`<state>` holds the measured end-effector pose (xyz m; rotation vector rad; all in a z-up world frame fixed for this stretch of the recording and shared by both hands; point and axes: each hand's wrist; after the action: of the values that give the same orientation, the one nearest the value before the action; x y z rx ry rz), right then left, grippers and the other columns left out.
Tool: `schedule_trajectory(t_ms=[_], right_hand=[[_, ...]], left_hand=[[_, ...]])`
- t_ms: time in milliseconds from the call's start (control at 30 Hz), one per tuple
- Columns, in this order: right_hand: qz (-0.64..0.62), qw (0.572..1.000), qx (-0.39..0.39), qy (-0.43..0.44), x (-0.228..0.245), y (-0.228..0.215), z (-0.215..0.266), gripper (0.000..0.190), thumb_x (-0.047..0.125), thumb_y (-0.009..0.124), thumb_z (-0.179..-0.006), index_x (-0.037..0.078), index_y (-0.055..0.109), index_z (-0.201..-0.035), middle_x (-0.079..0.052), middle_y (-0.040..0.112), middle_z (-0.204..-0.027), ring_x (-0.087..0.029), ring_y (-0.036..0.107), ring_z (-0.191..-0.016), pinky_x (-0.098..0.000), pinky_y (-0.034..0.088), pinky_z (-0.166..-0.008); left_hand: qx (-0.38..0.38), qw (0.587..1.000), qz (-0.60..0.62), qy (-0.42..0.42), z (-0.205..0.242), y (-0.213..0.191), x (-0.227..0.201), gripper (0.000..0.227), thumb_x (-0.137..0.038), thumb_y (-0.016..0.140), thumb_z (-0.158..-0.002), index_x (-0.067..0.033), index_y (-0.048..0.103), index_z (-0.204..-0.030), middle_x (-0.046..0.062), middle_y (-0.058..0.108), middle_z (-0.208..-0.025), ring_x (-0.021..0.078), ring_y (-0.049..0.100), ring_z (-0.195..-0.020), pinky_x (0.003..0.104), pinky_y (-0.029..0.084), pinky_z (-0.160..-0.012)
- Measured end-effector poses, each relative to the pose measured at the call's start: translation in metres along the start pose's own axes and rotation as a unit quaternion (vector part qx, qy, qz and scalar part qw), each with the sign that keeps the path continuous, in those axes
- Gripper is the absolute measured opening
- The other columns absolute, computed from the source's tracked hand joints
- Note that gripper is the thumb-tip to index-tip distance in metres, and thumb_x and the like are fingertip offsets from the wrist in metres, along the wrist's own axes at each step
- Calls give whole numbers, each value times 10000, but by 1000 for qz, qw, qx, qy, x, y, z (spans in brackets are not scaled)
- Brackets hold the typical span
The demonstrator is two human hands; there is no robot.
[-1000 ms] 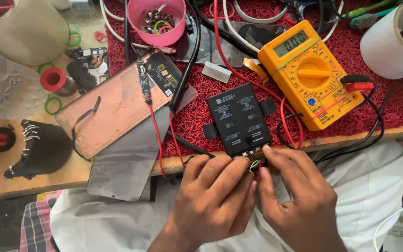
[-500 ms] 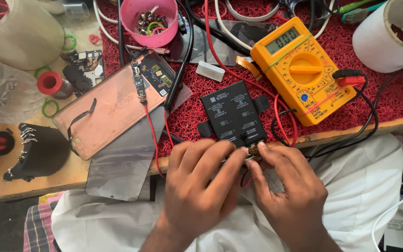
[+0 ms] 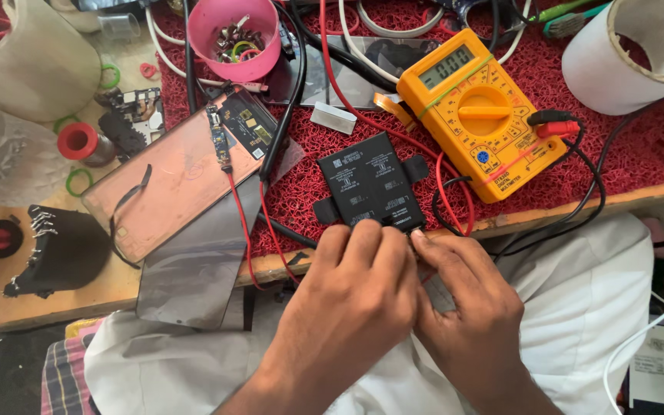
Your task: The person twists and connects wires to a battery pack while monitoring a multimeter. They repeatedly test connections and adjust the wires to ensure proper electrical contact.
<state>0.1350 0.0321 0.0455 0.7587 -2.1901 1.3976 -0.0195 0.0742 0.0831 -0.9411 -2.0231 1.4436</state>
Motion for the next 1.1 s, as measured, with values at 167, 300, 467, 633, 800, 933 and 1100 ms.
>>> schedule_trajectory(t_ms=[167,300,467,633,800,933,1100], right_hand=[[-1,1000,-2,1,3,0,-2,370,75,799,-817,7,694,-1165,-126,696,-1079,-245,724,-907,-332,578,-786],[15,1000,-1,-5,6,0,-1,345,7,729,-830,-1,691,-1173,-142,693,-1094,-263,723,-931,-347,575,-812],[-8,1000,-5,-2,2,3,0,351,-3,701,-840,-4,685,-1191,-147,694,-1105,-261,728,-940,-337,581,-816],[-8,1000,-1,9,1,3,0,354,5,709,-833,2,689,-1187,-144,699,-1096,-255,729,-930,-339,581,-815],[-1,1000,5,5,3,1,-1,361,10,715,-835,6,686,-1195,-142,698,-1107,-266,729,-954,-346,580,-824],[-28,999,39,14,4,-5,-2,469,24,730,-775,-5,656,-1237,-140,692,-1084,-251,731,-901,-347,577,-800],[-18,999,42,-15,3,-5,-3,515,72,785,-761,-10,638,-1247,-144,689,-1055,-276,716,-907,-360,565,-802]], left_hand=[[-160,986,-20,-40,29,20,-6,246,-116,687,-918,41,712,-1104,116,648,-1085,265,626,-1024,399,522,-864],[-227,972,-8,-51,45,46,-6,233,-91,693,-963,36,715,-1157,128,661,-1137,263,667,-1002,389,555,-831],[-262,963,-28,-52,46,60,-6,185,-108,694,-1011,4,713,-1158,101,660,-1120,239,666,-981,375,545,-831],[-239,969,-20,-66,44,61,-3,174,-104,676,-1007,-8,686,-1152,116,657,-1131,250,667,-1013,386,549,-840],[-202,976,21,-76,46,61,-11,218,-114,649,-997,-6,667,-1186,127,640,-1190,266,639,-1068,396,546,-881],[-196,978,22,-74,45,60,-15,235,-150,665,-988,-19,666,-1183,114,634,-1206,263,622,-1083,424,508,-917],[-183,978,57,-83,40,50,-8,227,-169,664,-983,-65,645,-1184,81,634,-1258,260,608,-1191,461,454,-1024]])
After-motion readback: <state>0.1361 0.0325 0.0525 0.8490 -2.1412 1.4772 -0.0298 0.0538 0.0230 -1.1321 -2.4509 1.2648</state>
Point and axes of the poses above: each hand's wrist, its own z-axis away from the middle knuckle, its own y-axis out of the palm, x = y × z
